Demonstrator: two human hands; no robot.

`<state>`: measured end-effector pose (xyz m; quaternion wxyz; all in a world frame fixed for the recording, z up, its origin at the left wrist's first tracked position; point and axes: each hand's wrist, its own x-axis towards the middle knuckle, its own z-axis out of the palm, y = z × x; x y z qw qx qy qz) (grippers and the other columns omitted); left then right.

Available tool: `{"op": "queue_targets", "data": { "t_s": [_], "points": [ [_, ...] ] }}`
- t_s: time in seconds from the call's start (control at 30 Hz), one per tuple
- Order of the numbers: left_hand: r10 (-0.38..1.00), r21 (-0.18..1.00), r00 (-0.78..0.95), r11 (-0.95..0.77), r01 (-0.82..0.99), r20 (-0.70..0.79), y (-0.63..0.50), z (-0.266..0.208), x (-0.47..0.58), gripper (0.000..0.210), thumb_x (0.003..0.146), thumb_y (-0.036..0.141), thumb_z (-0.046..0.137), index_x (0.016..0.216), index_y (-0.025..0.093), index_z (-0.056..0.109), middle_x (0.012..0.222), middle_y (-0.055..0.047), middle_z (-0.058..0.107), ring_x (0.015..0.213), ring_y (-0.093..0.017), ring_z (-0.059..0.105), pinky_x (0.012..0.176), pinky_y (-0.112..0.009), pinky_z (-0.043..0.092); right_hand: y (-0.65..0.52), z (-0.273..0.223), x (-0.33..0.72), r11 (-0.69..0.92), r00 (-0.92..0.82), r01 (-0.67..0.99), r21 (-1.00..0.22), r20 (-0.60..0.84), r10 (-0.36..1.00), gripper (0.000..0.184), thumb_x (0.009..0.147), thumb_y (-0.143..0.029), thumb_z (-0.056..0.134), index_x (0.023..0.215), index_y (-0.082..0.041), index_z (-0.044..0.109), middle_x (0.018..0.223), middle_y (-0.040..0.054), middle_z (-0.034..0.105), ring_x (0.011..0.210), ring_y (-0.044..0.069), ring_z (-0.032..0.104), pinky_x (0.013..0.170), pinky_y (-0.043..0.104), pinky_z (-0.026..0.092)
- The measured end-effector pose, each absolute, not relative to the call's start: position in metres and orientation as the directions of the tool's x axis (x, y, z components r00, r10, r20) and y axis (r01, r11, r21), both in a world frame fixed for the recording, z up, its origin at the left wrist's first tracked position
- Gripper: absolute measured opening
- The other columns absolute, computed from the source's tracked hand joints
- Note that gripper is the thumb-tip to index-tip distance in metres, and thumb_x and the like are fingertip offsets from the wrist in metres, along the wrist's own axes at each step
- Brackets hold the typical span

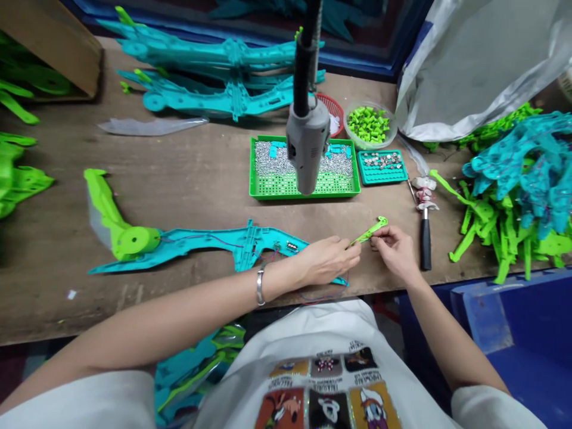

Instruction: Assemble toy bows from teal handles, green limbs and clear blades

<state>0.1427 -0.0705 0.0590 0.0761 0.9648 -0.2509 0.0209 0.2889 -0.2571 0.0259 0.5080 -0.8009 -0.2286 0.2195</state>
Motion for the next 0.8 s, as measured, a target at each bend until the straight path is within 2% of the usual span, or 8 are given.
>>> {"op": "queue_targets", "data": {
  "t_s": [0.1,0.27,0.43,0.63,0.7,0.8],
  "points": [
    [-0.494,0.114,0.866,-0.859,-0.5,0.073,-0.069,0.058,0.144,0.015,0.1,0.017,0.047,0.106,0.019,0.061,0.128,-0.01,0.063,0.09,-0.021,0.058,0.075,-0.037,0.044,-0.257,0.029,0.291,-0.361,0.812,0.067,-0.93,-0.159,0.561,0.021,0.077,-0.036,0.076,0.088,-0.019,0.068,0.077,0.0045,0.073,0.062,0.017,0.069,0.061,0.031,0.061],
    [-0.486,0.112,0.868,-0.862,-0.495,0.101,-0.07,0.06,0.142,0.012,0.098,0.015,0.051,0.105,0.018,0.06,0.125,-0.011,0.064,0.09,-0.022,0.059,0.074,-0.037,0.042,-0.252,0.032,0.294,-0.4,0.85,0.152,-0.904,-0.087,0.52,0.021,0.078,-0.036,0.078,0.086,-0.019,0.071,0.08,0.0057,0.076,0.066,0.018,0.072,0.066,0.032,0.062],
    [-0.474,0.17,0.869,-0.853,-0.494,0.143,-0.07,0.056,0.142,0.01,0.098,0.017,0.053,0.106,0.018,0.06,0.129,-0.011,0.062,0.091,-0.021,0.059,0.074,-0.035,0.042,-0.254,0.033,0.299,-0.334,0.808,0.15,-0.931,-0.079,0.584,0.022,0.075,-0.033,0.08,0.089,-0.019,0.07,0.086,0.0054,0.076,0.074,0.019,0.075,0.074,0.034,0.064],
    [-0.465,0.146,0.877,-0.865,-0.48,0.123,-0.07,0.055,0.142,0.011,0.098,0.016,0.052,0.106,0.019,0.059,0.13,-0.011,0.062,0.092,-0.021,0.059,0.075,-0.036,0.042,-0.258,0.041,0.301,-0.402,0.709,0.497,-0.769,0.092,0.7,0.009,0.088,-0.027,0.069,0.092,-0.021,0.074,0.088,0.0037,0.077,0.072,0.017,0.072,0.072,0.033,0.062],
    [-0.473,0.115,0.874,-0.868,-0.484,0.112,-0.071,0.056,0.142,0.012,0.099,0.016,0.051,0.107,0.019,0.06,0.131,-0.011,0.062,0.092,-0.021,0.058,0.075,-0.037,0.043,-0.258,0.042,0.303,-0.379,0.677,0.548,-0.745,0.13,0.725,0.008,0.088,-0.026,0.068,0.094,-0.022,0.073,0.088,0.0032,0.077,0.073,0.017,0.072,0.074,0.033,0.062],
    [-0.477,0.102,0.874,-0.869,-0.484,0.091,-0.071,0.058,0.142,0.013,0.099,0.016,0.05,0.106,0.019,0.06,0.127,-0.01,0.063,0.092,-0.022,0.058,0.075,-0.037,0.043,-0.259,0.039,0.306,-0.34,0.657,0.543,-0.768,0.136,0.742,0.007,0.089,-0.027,0.069,0.093,-0.022,0.072,0.089,0.003,0.076,0.078,0.018,0.073,0.079,0.034,0.063]
  ]
}}
